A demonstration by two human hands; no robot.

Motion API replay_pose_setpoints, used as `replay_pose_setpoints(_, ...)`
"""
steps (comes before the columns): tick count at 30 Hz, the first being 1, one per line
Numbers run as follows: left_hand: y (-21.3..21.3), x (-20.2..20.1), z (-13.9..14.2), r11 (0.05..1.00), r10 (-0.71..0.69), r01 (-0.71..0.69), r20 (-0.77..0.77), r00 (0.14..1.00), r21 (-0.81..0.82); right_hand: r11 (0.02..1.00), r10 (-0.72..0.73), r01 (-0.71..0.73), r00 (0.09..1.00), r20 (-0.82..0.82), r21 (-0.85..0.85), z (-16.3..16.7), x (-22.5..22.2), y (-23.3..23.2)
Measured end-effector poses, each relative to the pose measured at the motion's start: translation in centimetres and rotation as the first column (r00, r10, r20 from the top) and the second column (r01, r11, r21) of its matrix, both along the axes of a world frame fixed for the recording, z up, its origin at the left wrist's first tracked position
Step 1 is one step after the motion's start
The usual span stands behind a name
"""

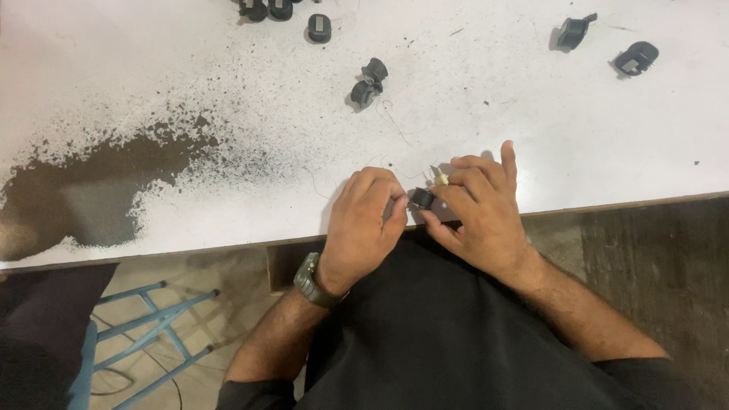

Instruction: The person sits at a workbench and assembles small black plastic rotor-like components, fitting small inserts into housings one at a time using a small handheld tool. Finished assemblies are set aside on the bench in a growing row while loose parts are drawn from piles on the table.

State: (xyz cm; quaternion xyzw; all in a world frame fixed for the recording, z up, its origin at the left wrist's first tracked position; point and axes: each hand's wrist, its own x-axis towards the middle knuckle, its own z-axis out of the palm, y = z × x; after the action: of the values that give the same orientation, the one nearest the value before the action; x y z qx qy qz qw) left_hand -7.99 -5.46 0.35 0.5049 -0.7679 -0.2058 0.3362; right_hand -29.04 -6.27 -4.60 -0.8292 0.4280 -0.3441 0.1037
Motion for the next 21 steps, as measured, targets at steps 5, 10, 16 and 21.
replay_pose_setpoints(5, 0.4, 0.6, 0.4, 0.999, 0.035, -0.034, 0.011, 0.999, -0.010, 0.999, -0.038, 0.038, 0.999, -0.003, 0.001, 0.4, 0.1, 0.2)
replay_pose_setpoints(10, -0.1, 1.1, 0.7, 0.972, 0.043, -0.026, -0.068, 0.997, 0.235, 0.998, -0.021, 0.027, 0.995, 0.099, -0.060, 0.6, 0.1, 0.6)
replay_pose_setpoints(16, -0.9, 1.4, 0.8, 0.949, 0.008, 0.035, -0.137, 0.991, 0.312, 0.998, 0.059, -0.051, 0.941, 0.332, -0.032, 0.1, 1.1, 1.8)
replay_pose_setpoints(21, -1.0, 1.7, 0.4, 0.951, -0.004, 0.053, -0.157, 0.988, 0.306, 0.998, 0.045, -0.057, 0.925, 0.376, 0.020, -0.4, 2.6, 2.3)
